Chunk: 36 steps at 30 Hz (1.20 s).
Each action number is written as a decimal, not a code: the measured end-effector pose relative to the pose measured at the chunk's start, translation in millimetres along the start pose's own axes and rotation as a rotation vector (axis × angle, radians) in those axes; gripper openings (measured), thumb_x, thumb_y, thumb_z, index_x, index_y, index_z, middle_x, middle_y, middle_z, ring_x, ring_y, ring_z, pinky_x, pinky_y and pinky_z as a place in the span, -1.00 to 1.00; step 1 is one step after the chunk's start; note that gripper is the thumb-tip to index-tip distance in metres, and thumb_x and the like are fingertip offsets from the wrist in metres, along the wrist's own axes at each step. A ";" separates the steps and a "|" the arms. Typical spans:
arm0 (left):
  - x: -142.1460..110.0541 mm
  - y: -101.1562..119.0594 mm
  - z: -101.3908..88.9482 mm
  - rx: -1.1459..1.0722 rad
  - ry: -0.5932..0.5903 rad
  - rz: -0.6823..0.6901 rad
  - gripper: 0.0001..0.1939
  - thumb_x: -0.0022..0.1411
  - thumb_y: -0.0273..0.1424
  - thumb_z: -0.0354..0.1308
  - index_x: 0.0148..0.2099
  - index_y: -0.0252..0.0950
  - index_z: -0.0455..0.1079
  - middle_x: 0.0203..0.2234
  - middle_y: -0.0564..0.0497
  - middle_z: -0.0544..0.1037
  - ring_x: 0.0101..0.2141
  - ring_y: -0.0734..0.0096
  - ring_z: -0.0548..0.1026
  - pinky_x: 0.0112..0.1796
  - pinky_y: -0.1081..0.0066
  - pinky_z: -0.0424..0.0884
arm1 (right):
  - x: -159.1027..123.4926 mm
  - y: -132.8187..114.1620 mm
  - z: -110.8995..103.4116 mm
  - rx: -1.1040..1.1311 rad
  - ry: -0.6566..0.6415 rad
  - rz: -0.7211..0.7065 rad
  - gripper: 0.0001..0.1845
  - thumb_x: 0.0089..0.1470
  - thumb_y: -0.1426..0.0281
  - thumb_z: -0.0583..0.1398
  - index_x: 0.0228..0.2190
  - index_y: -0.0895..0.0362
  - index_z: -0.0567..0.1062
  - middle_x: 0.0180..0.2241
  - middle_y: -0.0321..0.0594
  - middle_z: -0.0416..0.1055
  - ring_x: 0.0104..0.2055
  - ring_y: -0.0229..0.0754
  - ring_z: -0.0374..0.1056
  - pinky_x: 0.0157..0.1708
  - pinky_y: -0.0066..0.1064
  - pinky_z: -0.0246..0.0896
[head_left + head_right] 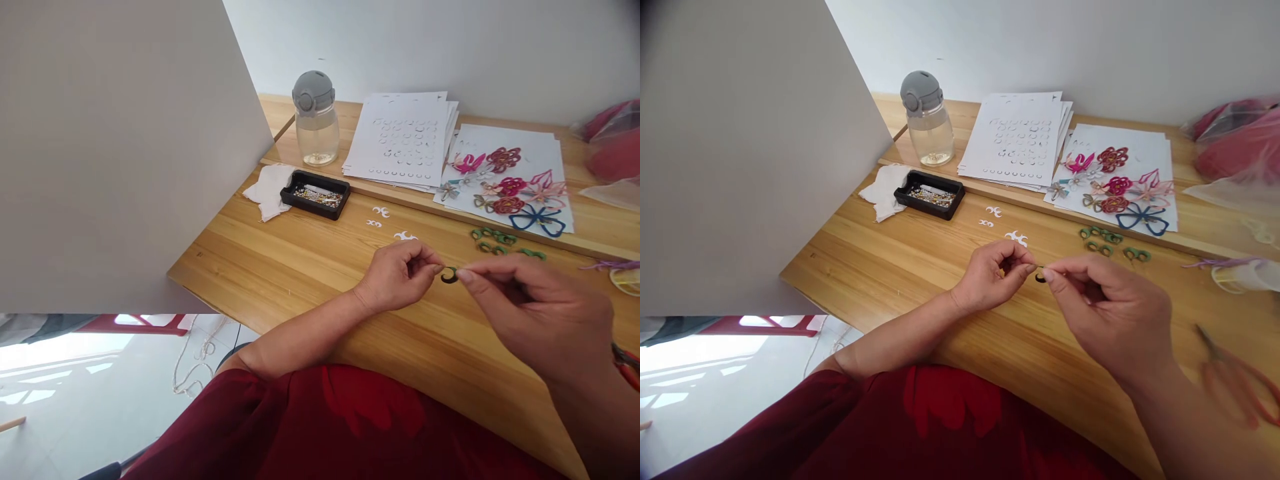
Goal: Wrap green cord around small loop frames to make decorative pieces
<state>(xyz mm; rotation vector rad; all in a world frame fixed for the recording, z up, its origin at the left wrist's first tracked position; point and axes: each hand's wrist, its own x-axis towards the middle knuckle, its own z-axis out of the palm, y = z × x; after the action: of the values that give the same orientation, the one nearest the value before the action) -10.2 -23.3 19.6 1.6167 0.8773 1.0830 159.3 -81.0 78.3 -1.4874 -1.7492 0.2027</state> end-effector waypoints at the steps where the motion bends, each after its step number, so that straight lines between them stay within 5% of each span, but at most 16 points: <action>1: -0.2 0.3 -0.3 -0.007 -0.018 -0.005 -0.87 0.27 -0.35 0.26 -0.29 -0.32 0.48 -0.47 0.04 0.51 -0.45 0.52 0.38 -0.35 0.47 0.34 | 4.9 1.6 -0.1 -0.012 0.017 -0.011 -0.89 0.16 0.26 0.35 -0.35 0.02 0.66 -0.51 -0.34 0.53 -0.56 -0.32 0.28 -0.55 -0.45 0.15; 8: -0.2 1.1 -1.1 -0.138 -0.091 -0.021 -0.78 0.24 -0.27 0.33 -0.30 -0.33 0.48 -0.47 0.04 0.52 -0.48 0.55 0.34 -0.40 0.48 0.30 | 28.2 17.7 10.1 0.088 0.000 0.117 -0.88 0.06 0.27 0.38 -0.40 0.07 0.67 -0.52 -0.31 0.54 -0.55 -0.34 0.28 -0.54 -0.48 0.14; 15: 1.7 -2.6 2.2 -0.340 -0.017 -0.128 -0.55 0.16 -0.04 0.40 -0.27 -0.35 0.44 -0.43 0.02 0.51 -0.46 0.57 0.36 -0.39 0.49 0.31 | 12.6 36.2 35.4 0.643 -0.188 0.598 -0.64 -0.24 0.18 0.54 -0.53 0.11 0.57 -0.68 -0.40 0.32 -0.66 -0.36 0.12 -0.67 -0.48 -0.01; 17: 2.8 -4.4 3.8 -0.354 0.015 -0.147 -0.56 0.16 -0.06 0.40 -0.26 -0.36 0.44 -0.42 0.01 0.53 -0.44 0.56 0.39 -0.37 0.50 0.34 | -3.3 37.4 41.6 0.736 -0.242 0.645 -0.61 -0.16 0.13 0.52 -0.55 0.10 0.53 -0.67 -0.40 0.30 -0.66 -0.36 0.13 -0.65 -0.47 0.05; 22: 1.8 -7.9 5.9 -0.170 0.097 -0.115 -0.79 0.28 -0.26 0.28 -0.23 -0.33 0.46 -0.38 0.01 0.56 -0.41 0.55 0.41 -0.32 0.49 0.36 | -33.1 18.0 39.4 0.563 -0.259 0.477 -0.76 0.06 0.19 0.41 -0.48 0.07 0.58 -0.61 -0.38 0.36 -0.59 -0.32 0.22 -0.58 -0.46 0.15; 29: 1.2 -7.8 4.3 -0.068 0.081 -0.056 -0.79 0.30 -0.25 0.25 -0.25 -0.32 0.46 -0.41 0.01 0.54 -0.42 0.52 0.40 -0.33 0.47 0.34 | -23.2 -2.2 11.4 0.083 -0.060 0.134 -0.90 0.12 0.26 0.36 -0.37 0.00 0.63 -0.51 -0.35 0.53 -0.54 -0.28 0.32 -0.54 -0.43 0.18; 36: 1.4 -5.2 3.6 -0.085 0.057 -0.026 -0.81 0.29 -0.28 0.25 -0.28 -0.32 0.45 -0.44 0.03 0.51 -0.45 0.54 0.37 -0.36 0.47 0.30 | -8.9 4.6 2.1 -0.118 0.073 0.044 -0.85 0.19 0.23 0.34 -0.29 0.04 0.68 -0.63 -0.43 0.27 -0.58 -0.33 0.12 -0.51 -0.39 0.04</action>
<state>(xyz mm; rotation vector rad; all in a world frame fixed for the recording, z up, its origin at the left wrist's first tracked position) -6.6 -21.7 14.5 1.5067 0.8761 1.1382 161.1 -86.8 70.0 -1.5984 -1.6968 0.0679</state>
